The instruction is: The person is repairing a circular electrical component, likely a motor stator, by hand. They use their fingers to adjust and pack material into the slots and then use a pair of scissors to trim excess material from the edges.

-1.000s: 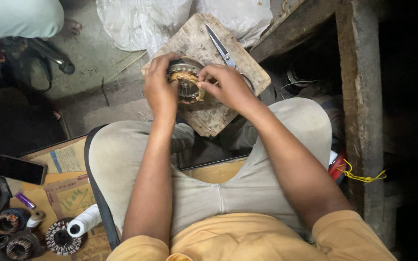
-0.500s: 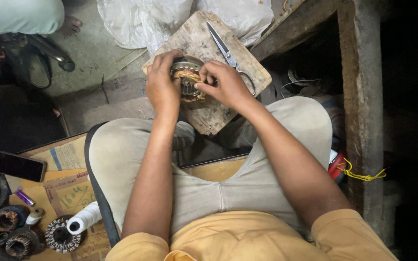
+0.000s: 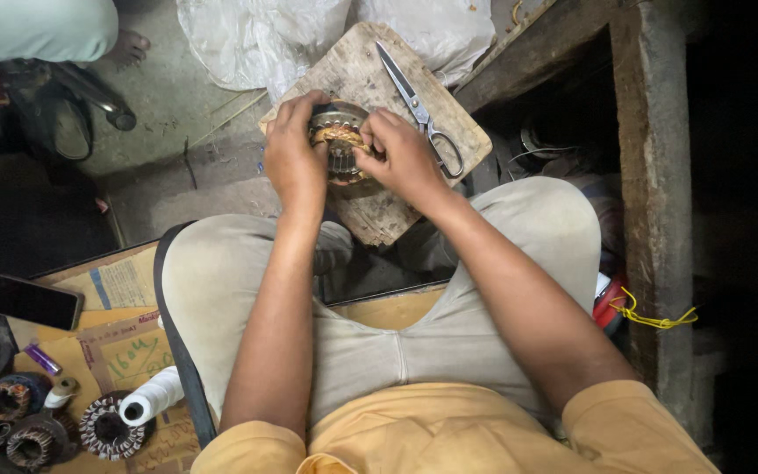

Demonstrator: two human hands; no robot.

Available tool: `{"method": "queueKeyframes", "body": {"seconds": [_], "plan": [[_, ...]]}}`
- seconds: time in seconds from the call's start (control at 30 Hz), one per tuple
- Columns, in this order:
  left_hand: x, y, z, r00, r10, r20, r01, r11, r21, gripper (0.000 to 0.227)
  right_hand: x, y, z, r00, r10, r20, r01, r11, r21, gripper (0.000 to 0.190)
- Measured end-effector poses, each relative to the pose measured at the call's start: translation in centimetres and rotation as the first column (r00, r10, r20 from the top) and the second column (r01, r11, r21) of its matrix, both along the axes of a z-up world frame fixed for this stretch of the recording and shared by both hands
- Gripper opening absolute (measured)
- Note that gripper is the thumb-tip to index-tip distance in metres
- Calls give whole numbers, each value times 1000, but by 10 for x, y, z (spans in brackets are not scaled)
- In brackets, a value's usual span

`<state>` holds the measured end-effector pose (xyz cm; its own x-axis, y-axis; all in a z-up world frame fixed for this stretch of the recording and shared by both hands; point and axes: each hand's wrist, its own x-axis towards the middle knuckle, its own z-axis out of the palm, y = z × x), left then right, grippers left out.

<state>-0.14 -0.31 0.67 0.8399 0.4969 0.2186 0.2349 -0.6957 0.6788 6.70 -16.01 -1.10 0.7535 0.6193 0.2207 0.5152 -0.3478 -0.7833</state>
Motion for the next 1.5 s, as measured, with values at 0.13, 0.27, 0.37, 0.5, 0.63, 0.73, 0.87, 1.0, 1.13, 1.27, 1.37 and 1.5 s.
{"method": "queueKeyframes", "body": {"seconds": [0.13, 0.27, 0.37, 0.5, 0.63, 0.73, 0.87, 1.0, 1.13, 1.27, 1.37, 1.5], "plan": [[1, 1, -3, 1000, 0, -2, 0, 1000, -9, 62, 1, 0, -5, 998, 15, 57, -16, 1000, 9, 26], [2, 2, -5, 1000, 10, -11, -10, 1000, 10, 63, -1, 2, -10, 995, 10, 100, -11, 1000, 8, 28], [1, 3, -6, 1000, 13, -10, -13, 1000, 11, 63, -2, 2, -13, 999, -3, 48, 3, 1000, -2, 27], [2, 3, -8, 999, 32, -21, -32, 999, -3, 64, 1, 2, -18, 1000, -2, 26, 3, 1000, -1, 26], [2, 6, -8, 998, 54, -21, -54, 999, -3, 64, 2, 3, -19, 999, -21, -28, 21, 1000, 18, 39], [2, 5, -6, 996, 63, -55, -64, 998, -20, 66, 9, -1, -11, 992, -22, -120, 29, 998, 58, 80], [2, 4, -4, 992, 86, -88, -88, 996, -19, 64, 16, -17, 15, 999, -34, -3, 34, 954, 299, 121], [1, 4, -5, 988, 113, -107, -113, 994, 6, 63, 19, -26, 29, 884, 214, -415, 99, 782, 615, 112], [1, 6, -1, 979, 139, -147, -132, 990, 57, 62, 23, -37, 22, 942, -326, -73, 318, 808, 496, 87], [2, 13, 1, 955, 179, -237, -175, 984, 40, 50, 35, -50, 13, 953, -280, 112, 262, 953, 153, 54], [1, 18, -9, 927, 218, -304, -216, 976, 42, 40, 31, -38, -3, 987, -125, -104, 100, 972, -215, 38], [-3, 34, -32, 932, 220, -288, -204, 975, 85, 39, 10, -25, -11, 988, -142, -57, 119, 950, -289, 27]]}}
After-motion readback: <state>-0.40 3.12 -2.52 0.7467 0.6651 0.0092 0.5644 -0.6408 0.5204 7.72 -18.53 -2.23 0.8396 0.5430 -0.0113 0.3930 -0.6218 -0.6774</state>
